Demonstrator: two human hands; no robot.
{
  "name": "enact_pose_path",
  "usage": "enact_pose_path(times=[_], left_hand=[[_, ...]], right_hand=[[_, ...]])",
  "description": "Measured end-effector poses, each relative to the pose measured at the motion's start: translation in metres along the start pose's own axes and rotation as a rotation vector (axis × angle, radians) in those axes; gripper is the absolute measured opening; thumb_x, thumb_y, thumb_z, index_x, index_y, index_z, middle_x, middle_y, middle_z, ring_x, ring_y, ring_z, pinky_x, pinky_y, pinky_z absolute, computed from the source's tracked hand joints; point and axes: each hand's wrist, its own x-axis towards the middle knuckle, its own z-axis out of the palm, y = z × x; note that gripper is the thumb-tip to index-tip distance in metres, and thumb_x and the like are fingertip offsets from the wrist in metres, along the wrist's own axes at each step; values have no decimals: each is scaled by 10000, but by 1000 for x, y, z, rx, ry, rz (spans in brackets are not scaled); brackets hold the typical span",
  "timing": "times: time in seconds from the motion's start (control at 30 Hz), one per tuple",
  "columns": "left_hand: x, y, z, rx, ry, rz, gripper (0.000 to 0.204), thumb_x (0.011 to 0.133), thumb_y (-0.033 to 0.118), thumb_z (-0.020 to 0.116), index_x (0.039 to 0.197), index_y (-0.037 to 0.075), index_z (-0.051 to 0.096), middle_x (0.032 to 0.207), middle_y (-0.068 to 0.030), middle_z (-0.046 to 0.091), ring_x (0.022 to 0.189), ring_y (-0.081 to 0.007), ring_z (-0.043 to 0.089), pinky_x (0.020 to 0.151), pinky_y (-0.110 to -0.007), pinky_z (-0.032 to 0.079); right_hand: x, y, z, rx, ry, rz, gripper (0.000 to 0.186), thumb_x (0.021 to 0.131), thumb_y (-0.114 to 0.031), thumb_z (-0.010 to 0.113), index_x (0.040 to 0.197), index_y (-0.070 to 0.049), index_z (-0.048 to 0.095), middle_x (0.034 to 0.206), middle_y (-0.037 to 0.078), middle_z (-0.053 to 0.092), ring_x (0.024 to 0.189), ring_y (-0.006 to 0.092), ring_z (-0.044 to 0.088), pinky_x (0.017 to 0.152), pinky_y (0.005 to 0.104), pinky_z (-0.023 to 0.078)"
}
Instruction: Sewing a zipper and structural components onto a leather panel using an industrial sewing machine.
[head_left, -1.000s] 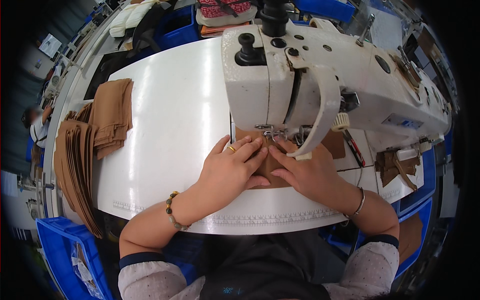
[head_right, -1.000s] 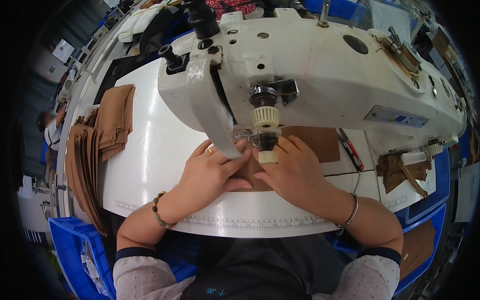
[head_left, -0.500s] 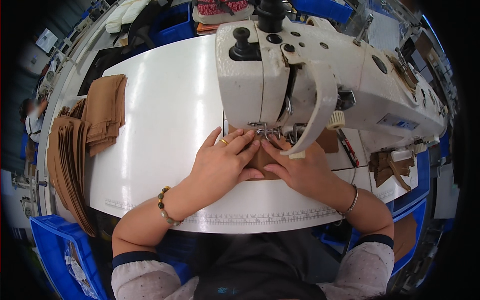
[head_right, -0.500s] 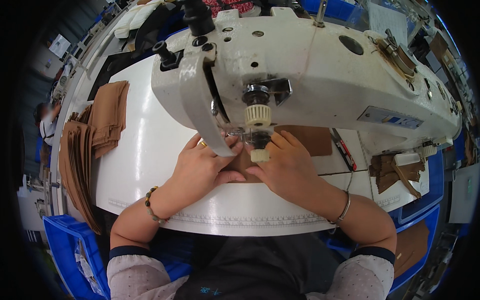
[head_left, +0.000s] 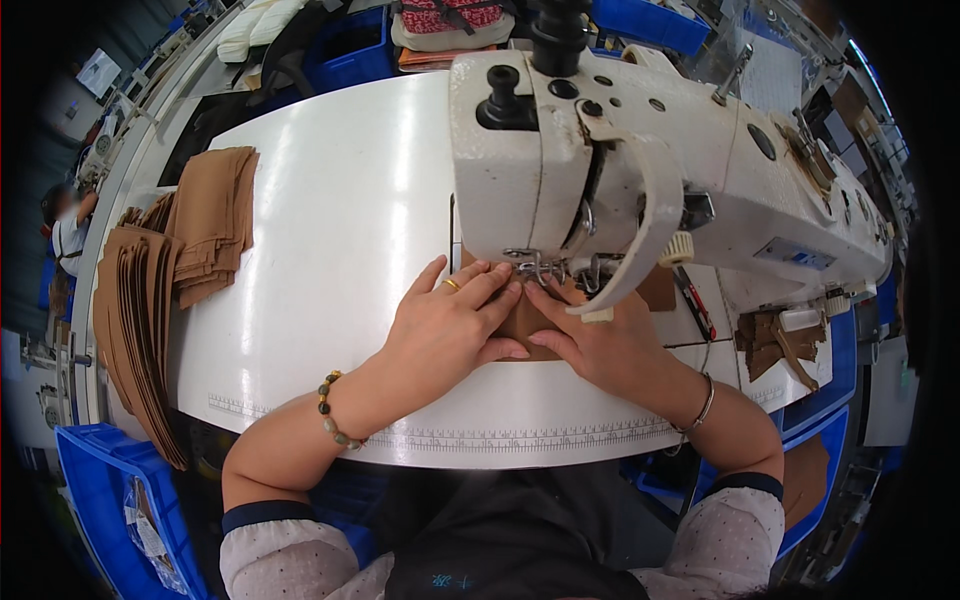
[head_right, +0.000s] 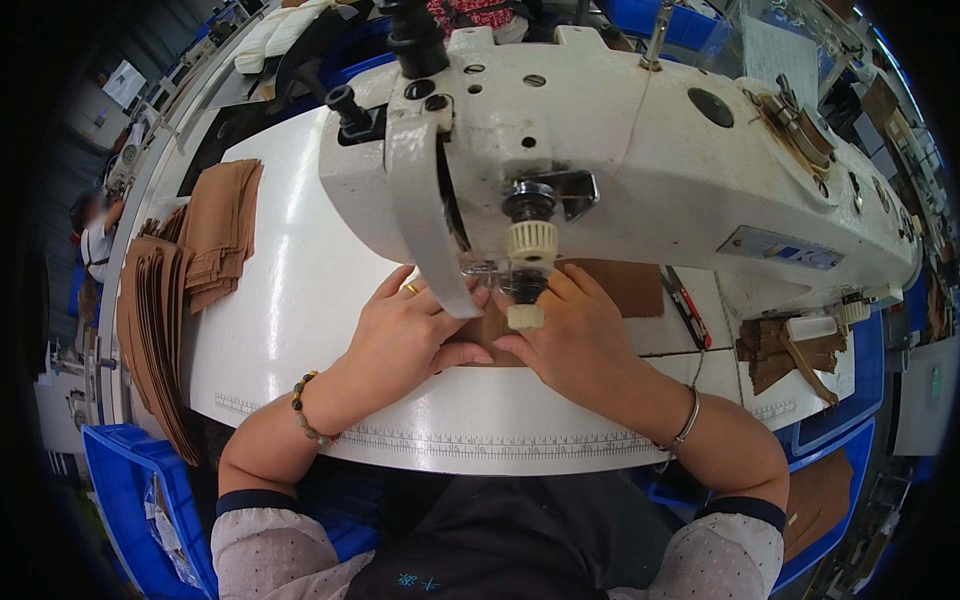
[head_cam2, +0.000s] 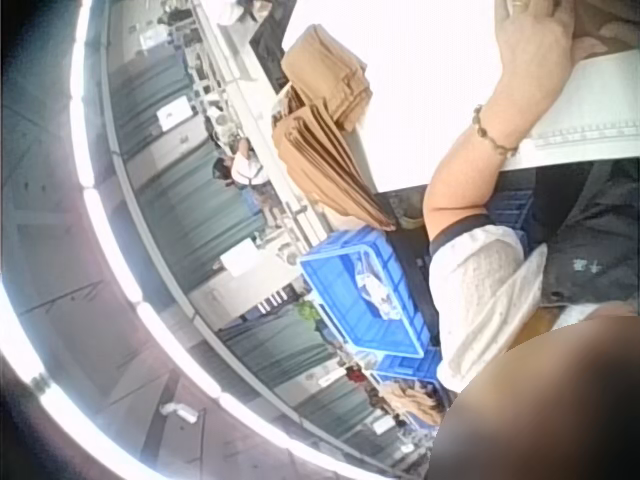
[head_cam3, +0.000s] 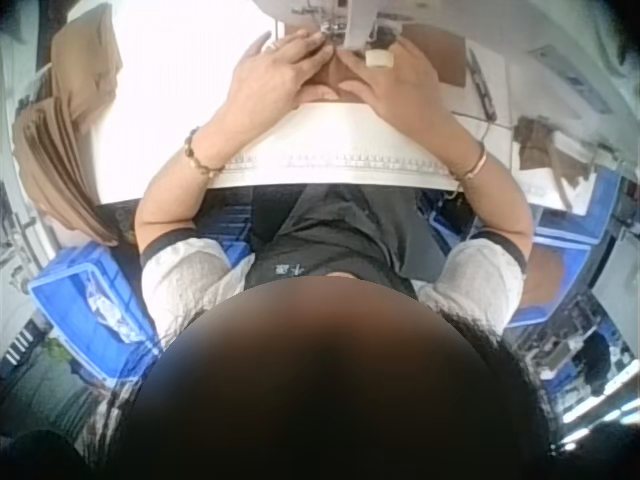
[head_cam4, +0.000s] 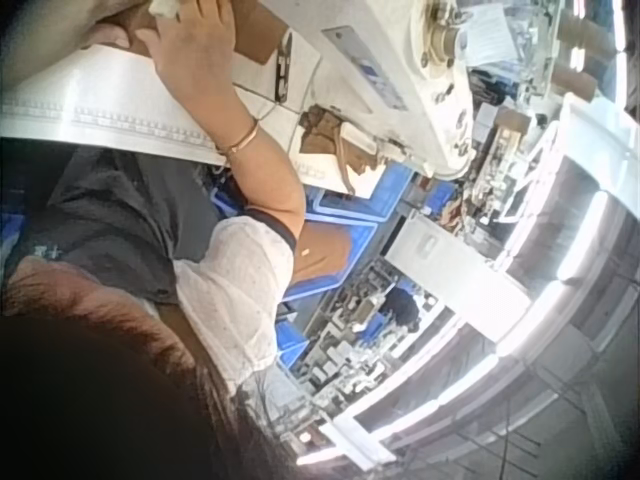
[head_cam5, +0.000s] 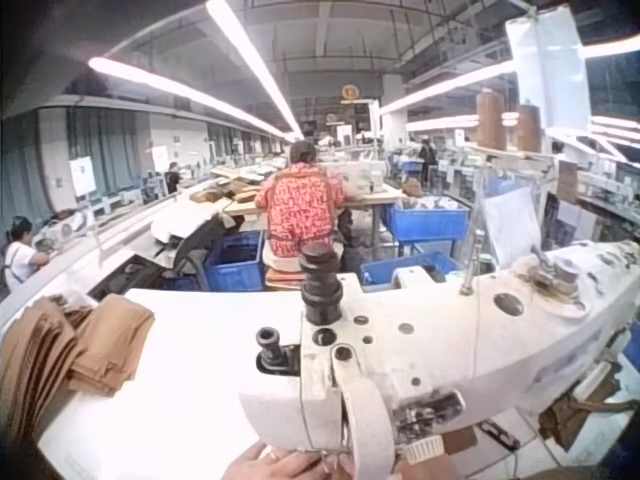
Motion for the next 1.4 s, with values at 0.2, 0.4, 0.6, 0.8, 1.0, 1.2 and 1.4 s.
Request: enact_pose_path(times=[0.2, 0.4, 0.6, 0.8, 1.0, 1.2, 1.4], left_hand=[[1, -2, 1, 8, -2, -3, 638, 880, 505, 692, 1343, 67, 676, 1426, -102, 630, 1336, -272, 592, 1123, -526, 441], [1, -3, 4, 18, 4, 11, 637, 886, 516, 686, 1340, 70, 679, 1405, -106, 639, 1335, -271, 591, 1116, -528, 446], [-2, 0, 10, 38, 91, 15, 588, 898, 491, 699, 1305, 66, 692, 1383, -104, 650, 1321, -269, 595, 1103, -517, 460], [0, 20, 17, 36, 239, 267, 582, 876, 474, 728, 1253, 31, 695, 1341, -118, 662, 1218, -293, 634, 1030, -442, 510], [43, 74, 35, 60, 122, 159, 792, 836, 576, 723, 1331, -33, 617, 1420, -221, 597, 1190, -330, 660, 996, -426, 528], [14, 62, 25, -17, 67, 183, 917, 799, 670, 719, 1353, -51, 605, 1442, -225, 594, 1202, -353, 669, 1047, -459, 509], [-47, 31, -8, -91, -26, 162, 779, 830, 628, 740, 1317, 24, 672, 1384, -129, 669, 1299, -307, 632, 1087, -453, 500]], right_hand=[[1, 1, -2, -19, -18, 3, 514, 853, -404, 775, 1265, -99, 736, 848, 133, 649, 1002, 334, 651, 1064, 494, 481], [4, 1, -4, -29, 4, -5, 528, 856, -399, 772, 1294, -109, 724, 869, 138, 658, 990, 339, 652, 1054, 496, 488], [-18, 1, -33, -188, -112, 149, 371, 863, -246, 747, 1164, -29, 734, 1135, 183, 715, 1125, 338, 674, 993, 441, 530], [-102, 18, -73, -436, -23, 435, 236, 874, -97, 707, 1083, 2, 757, 1179, 185, 729, 1086, 331, 709, 886, 412, 580], [-153, 20, -76, -369, 149, 472, 212, 862, 11, 699, 1070, 8, 740, 1060, 166, 719, 934, 335, 694, 789, 396, 567], [-167, 26, -74, -361, 232, 608, 154, 890, 6, 689, 1041, 5, 720, 958, 144, 643, 840, 331, 646, 731, 422, 528], [-164, 33, -73, -407, 221, 584, 236, 844, 12, 680, 1079, 2, 707, 968, 130, 625, 873, 326, 631, 741, 422, 512]])
